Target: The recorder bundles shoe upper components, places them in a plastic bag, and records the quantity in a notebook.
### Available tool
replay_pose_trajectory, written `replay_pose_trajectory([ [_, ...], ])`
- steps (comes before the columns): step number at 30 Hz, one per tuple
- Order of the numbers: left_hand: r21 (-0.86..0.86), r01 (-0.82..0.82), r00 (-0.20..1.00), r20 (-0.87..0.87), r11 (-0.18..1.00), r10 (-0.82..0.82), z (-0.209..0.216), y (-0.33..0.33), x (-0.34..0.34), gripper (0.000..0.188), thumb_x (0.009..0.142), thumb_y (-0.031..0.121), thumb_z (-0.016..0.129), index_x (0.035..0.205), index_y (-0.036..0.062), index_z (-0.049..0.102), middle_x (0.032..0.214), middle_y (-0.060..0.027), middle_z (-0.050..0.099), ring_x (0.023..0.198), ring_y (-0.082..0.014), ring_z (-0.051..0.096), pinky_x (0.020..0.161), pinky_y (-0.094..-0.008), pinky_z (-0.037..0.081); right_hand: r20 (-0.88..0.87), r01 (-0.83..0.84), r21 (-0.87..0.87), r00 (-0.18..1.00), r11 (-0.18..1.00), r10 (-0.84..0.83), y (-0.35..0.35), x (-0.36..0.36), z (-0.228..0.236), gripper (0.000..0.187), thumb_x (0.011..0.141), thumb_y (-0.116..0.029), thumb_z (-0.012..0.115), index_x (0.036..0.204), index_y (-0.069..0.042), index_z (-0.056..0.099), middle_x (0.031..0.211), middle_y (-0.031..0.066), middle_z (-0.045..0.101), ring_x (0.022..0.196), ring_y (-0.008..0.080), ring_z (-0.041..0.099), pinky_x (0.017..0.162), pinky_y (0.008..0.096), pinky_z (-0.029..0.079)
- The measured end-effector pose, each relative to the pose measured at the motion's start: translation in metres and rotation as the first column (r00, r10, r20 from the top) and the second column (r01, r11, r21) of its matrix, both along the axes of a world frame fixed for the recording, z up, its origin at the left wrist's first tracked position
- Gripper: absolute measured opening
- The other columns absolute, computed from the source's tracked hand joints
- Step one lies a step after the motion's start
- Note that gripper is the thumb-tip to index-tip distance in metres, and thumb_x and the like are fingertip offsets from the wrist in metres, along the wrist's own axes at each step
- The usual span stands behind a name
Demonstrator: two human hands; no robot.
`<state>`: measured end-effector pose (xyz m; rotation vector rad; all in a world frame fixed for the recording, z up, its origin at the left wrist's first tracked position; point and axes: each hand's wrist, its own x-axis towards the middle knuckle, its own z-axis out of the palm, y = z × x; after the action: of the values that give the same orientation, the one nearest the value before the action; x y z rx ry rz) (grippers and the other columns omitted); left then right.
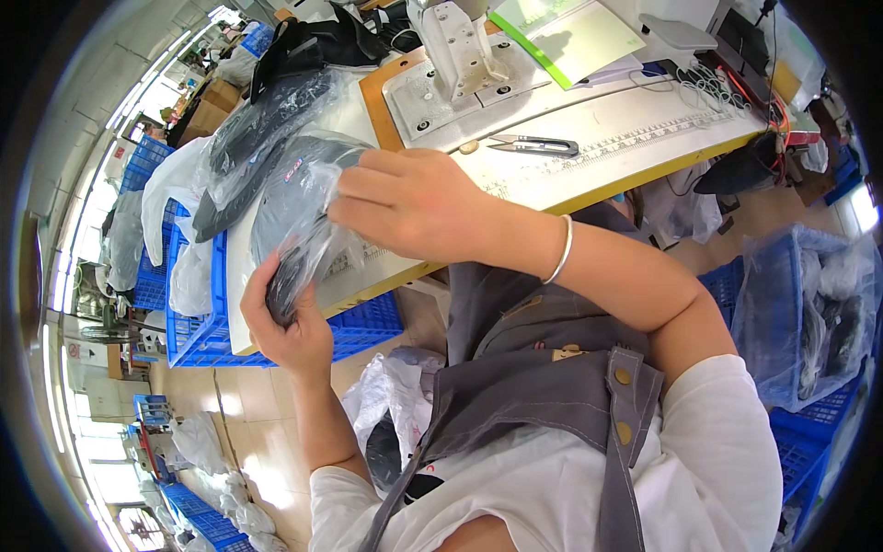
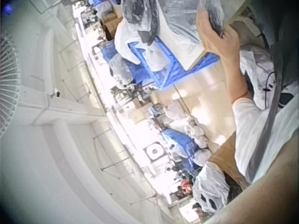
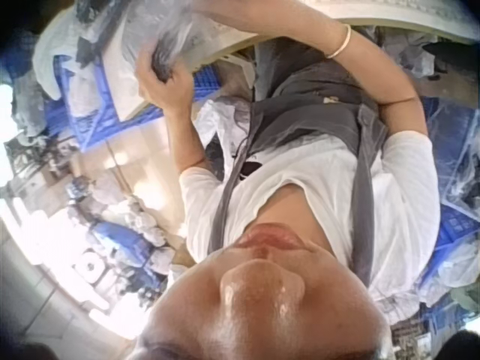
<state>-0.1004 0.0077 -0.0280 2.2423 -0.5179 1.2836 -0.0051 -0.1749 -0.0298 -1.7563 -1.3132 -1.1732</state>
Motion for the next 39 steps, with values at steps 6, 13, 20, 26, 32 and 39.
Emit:
replay_pose_trajectory([
  [6, 0.1, 0.046, 0.999, 0.01, 0.994, -0.047, 0.0, 0.002, -0.001, 0.036, 0.067, -0.011, 0.052, 0.101, -0.0002, 0.058, 0.101, -0.0217, 0.064, 0.088, -0.0342, 0.064, 0.076, -0.0357, 0.051, -0.203, -0.268, 0.131, 0.935, 0.955, 0.29, -0.01, 0.007, -0.015, 0.026, 0.064, 0.004, 0.068, 0.086, -0.007, 0.061, 0.079, 0.0039, 0.055, 0.068, 0.0179, 0.053, 0.057, 0.0272, 0.044],
  [13, -0.069, 0.197, 0.971, -0.124, 0.978, -0.204, 0.002, 0.006, 0.002, 0.031, 0.073, -0.006, 0.055, 0.103, -0.0007, 0.058, 0.106, -0.0223, 0.062, 0.094, -0.0329, 0.063, 0.08, -0.0344, 0.049, -0.559, -0.156, 0.798, 0.168, 0.582, 0.812, -0.001, -0.007, -0.027, 0.015, 0.08, -0.001, 0.06, 0.094, -0.002, 0.055, 0.08, 0.0011, 0.056, 0.075, 0.0076, 0.053, 0.065, 0.0234, 0.048],
  [20, 0.046, 0.166, 0.968, -0.196, 0.985, -0.154, 0.005, -0.007, 0.009, 0.035, 0.072, -0.006, 0.053, 0.105, 0.0034, 0.061, 0.106, -0.0193, 0.062, 0.088, -0.0311, 0.063, 0.073, -0.0328, 0.05, -0.804, -0.081, 0.285, 0.522, 0.955, 0.285, -0.02, 0.004, -0.023, 0.009, 0.087, -0.011, 0.057, 0.09, -0.004, 0.052, 0.072, 0.0004, 0.054, 0.064, 0.0073, 0.05, 0.06, 0.024, 0.042],
  [26, 0.081, 0.154, 0.985, -0.087, 0.985, -0.147, -0.004, -0.007, 0.013, 0.041, 0.068, -0.007, 0.051, 0.105, 0.0037, 0.063, 0.105, -0.0161, 0.062, 0.086, -0.0304, 0.063, 0.07, -0.0316, 0.05, -0.589, 0.182, 0.792, -0.022, 0.583, 0.808, -0.062, 0.03, -0.004, 0.006, 0.086, -0.005, 0.055, 0.09, -0.001, 0.054, 0.062, 0.002, 0.055, 0.057, 0.0095, 0.053, 0.055, 0.0234, 0.045],
  [32, -0.484, 0.56, 0.428, -0.526, 0.672, -0.735, 0.011, 0.015, -0.006, 0.039, 0.091, 0.026, 0.039, 0.1, -0.0054, 0.059, 0.108, -0.0206, 0.061, 0.098, -0.0369, 0.058, 0.097, -0.0423, 0.036, -0.434, 0.127, 0.416, 0.898, 0.9, 0.074, -0.073, -0.018, -0.007, 0.014, 0.082, 0.003, 0.051, 0.094, 0.0, 0.057, 0.081, 0.0087, 0.06, 0.068, 0.0184, 0.06, 0.061, 0.0272, 0.048],
  [39, -0.139, 0.317, 0.826, -0.445, 0.938, -0.345, 0.005, 0.028, -0.052, 0.022, 0.084, 0.021, 0.055, 0.074, 0.0018, 0.06, 0.074, -0.0097, 0.064, 0.066, -0.0228, 0.06, 0.061, -0.0335, 0.046, -0.443, -0.214, -0.417, 0.896, 0.883, 0.008, -0.064, -0.051, -0.042, 0.038, 0.068, 0.001, 0.058, 0.106, -0.002, 0.055, 0.085, 0.0087, 0.054, 0.079, 0.0255, 0.056, 0.064, 0.0329, 0.048],
])
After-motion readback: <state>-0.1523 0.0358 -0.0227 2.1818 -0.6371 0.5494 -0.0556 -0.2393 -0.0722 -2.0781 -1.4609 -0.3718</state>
